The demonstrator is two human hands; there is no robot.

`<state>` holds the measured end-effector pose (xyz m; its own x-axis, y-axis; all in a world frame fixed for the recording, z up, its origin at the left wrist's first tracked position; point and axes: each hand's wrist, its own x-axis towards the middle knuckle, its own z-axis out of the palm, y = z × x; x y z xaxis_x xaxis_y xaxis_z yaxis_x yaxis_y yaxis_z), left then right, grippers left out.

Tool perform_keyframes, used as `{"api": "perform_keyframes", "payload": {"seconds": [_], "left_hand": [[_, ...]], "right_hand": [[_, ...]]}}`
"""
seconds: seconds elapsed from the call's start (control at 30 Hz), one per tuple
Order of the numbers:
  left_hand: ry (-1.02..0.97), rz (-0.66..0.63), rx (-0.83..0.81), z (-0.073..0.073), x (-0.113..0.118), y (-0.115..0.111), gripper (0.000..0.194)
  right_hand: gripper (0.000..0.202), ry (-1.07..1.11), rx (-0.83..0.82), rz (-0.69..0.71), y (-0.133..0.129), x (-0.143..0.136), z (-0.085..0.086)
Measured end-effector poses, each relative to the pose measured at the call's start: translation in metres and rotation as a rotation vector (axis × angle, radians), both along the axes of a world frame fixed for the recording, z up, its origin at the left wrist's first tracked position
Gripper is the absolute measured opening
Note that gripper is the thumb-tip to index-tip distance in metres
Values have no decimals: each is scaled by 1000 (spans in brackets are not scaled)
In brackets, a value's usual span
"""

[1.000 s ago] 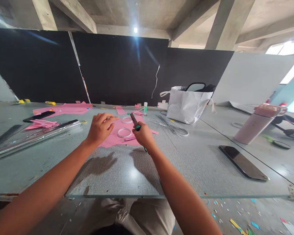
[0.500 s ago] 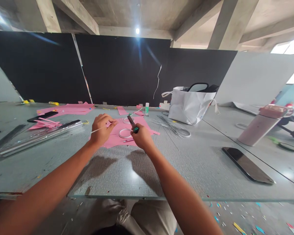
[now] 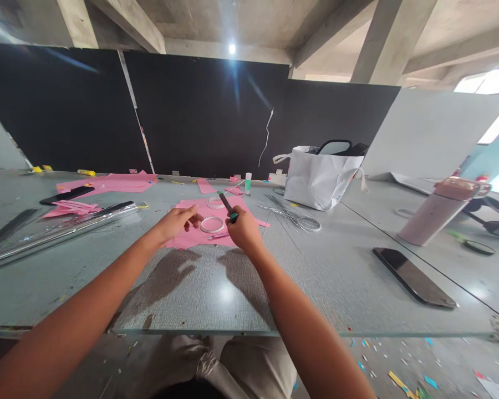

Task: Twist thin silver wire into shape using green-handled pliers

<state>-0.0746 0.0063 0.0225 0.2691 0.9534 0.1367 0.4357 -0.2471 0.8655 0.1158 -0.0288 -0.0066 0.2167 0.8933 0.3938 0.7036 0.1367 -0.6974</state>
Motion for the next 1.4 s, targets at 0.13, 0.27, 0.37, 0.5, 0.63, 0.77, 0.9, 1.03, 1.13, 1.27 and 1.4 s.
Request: {"api": "perform_keyframes", "payload": {"seconds": [0.13, 0.27, 0.37, 0.5, 0.63, 0.77, 0.9, 1.03, 1.13, 1.27, 1.4], "left_hand": [[531, 202, 515, 0, -1, -11, 39], [451, 85, 982, 3, -7, -9, 32], [415, 80, 1262, 7, -15, 3, 37], [491, 71, 1359, 8, -22, 18, 29], [520, -27, 1407, 3, -17, 18, 11], [488, -1, 1381, 2, -13, 13, 10], [450, 44, 1367, 4, -12, 8, 17], [426, 166, 1333, 2, -5, 5, 23], [395, 226, 1283, -1, -2, 7, 21], [385, 197, 1291, -3, -3, 12, 10], [405, 181, 1377, -2, -7, 14, 12]], "right_hand": [[13, 21, -17, -38, 2, 7, 2], [10, 100, 11, 16, 3, 10, 4], [9, 145, 27, 91, 3, 9, 3], [9, 123, 25, 108, 3, 6, 3], [9, 116, 9, 104, 3, 5, 3], [10, 119, 6, 102, 2, 3, 4], [9, 108, 10, 95, 0, 1, 6], [10, 102, 3, 63, -2, -1, 7], [10, 113, 12, 64, -2, -2, 6], [9, 191, 4, 116, -1, -4, 4], [10, 235, -7, 146, 0, -5, 2]]}}
